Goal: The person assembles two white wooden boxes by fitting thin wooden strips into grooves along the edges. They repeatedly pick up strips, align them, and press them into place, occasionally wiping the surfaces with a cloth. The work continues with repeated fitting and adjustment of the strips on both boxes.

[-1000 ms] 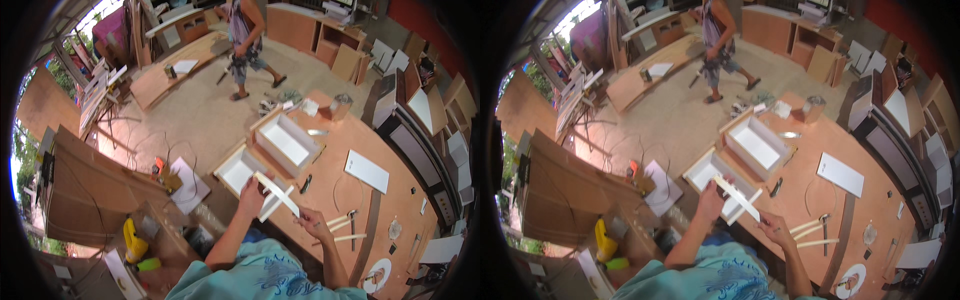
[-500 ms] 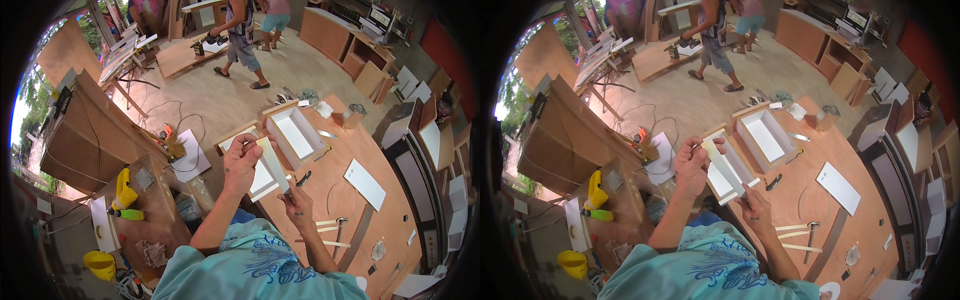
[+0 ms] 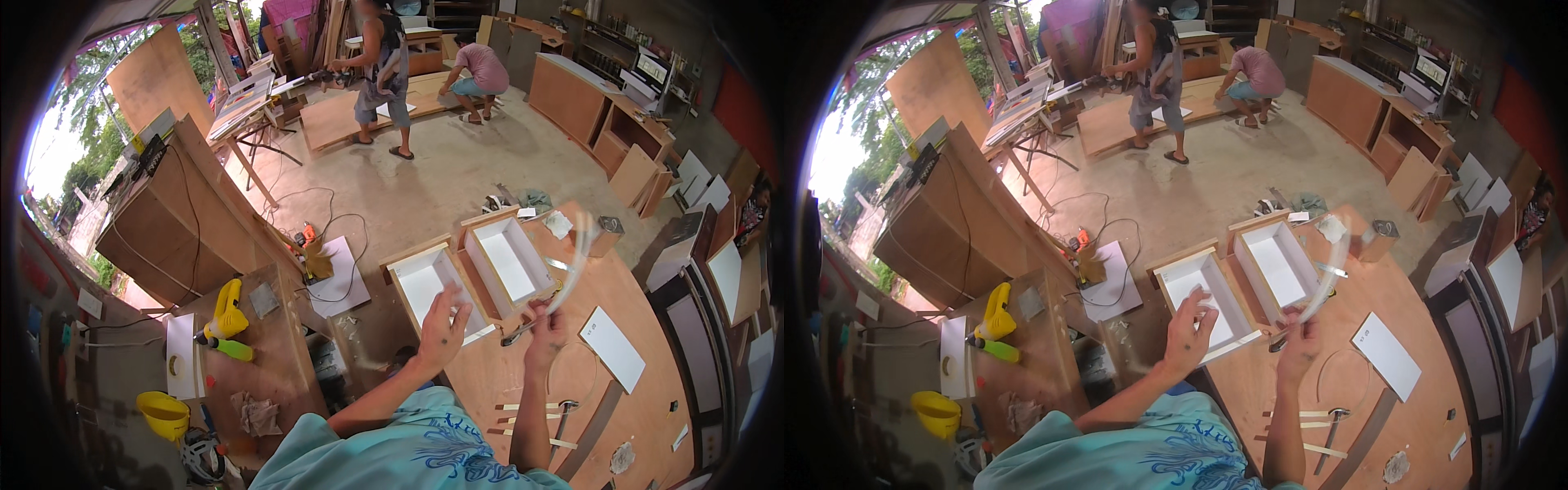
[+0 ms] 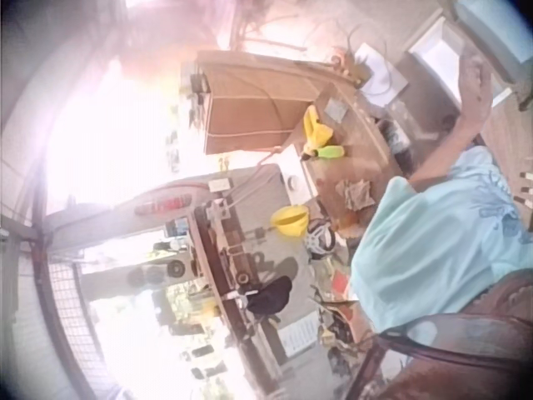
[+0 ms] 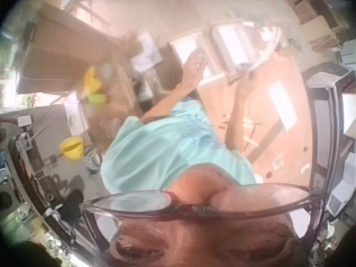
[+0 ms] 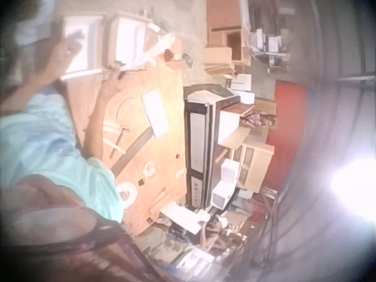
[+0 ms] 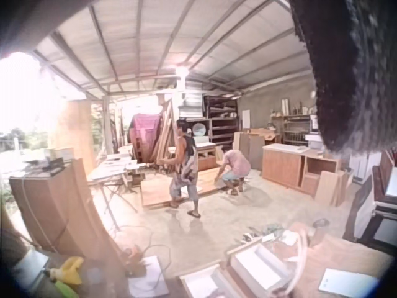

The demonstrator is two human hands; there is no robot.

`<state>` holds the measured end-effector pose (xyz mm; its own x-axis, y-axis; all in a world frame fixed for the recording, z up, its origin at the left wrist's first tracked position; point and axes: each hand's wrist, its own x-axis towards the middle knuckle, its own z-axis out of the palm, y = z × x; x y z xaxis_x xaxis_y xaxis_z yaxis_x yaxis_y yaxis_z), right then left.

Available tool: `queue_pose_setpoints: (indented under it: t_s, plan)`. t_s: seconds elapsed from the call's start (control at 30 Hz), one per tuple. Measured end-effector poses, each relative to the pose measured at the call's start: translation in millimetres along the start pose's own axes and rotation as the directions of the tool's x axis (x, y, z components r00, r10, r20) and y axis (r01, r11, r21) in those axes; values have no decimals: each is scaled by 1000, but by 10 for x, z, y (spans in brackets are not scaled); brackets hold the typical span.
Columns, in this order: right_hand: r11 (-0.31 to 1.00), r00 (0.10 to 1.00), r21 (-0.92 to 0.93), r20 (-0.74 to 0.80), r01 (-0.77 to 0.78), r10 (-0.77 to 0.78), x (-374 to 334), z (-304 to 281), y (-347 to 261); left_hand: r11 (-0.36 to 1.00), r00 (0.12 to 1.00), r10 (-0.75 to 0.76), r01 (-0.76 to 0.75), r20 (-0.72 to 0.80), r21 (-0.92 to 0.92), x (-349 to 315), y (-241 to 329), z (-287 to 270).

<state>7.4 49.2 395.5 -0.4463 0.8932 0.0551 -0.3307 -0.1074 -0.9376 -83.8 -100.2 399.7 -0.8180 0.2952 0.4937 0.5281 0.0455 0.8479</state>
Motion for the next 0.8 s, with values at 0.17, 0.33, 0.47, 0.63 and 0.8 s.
queue_pose_setpoints:
  t_s: [0.17, 0.33, 0.47, 0.63, 0.8]
  plan:
    - [707, 944, 671, -31, -225, 330, 379, -262, -177, 985, 938, -114, 64, 328, 159, -419, -154, 6]
    - [360, 818, 813, 227, -458, 529, 190, -122, 298, 684, 869, -175, 445, 462, -577, 4, 38, 105]
    - [335, 713, 825, 112, -454, 692, -91, -4, 402, 757, 920, -165, 350, 357, -552, 22, -68, 75]
    - [415, 607, 577, 185, -703, 772, -516, -76, 495, 485, 846, -208, 525, 491, -699, -61, -205, 11]
    - [65, 326, 358, 742, -931, 585, -862, -766, 911, 498, 815, -386, 578, 432, -646, -15, -116, 80]
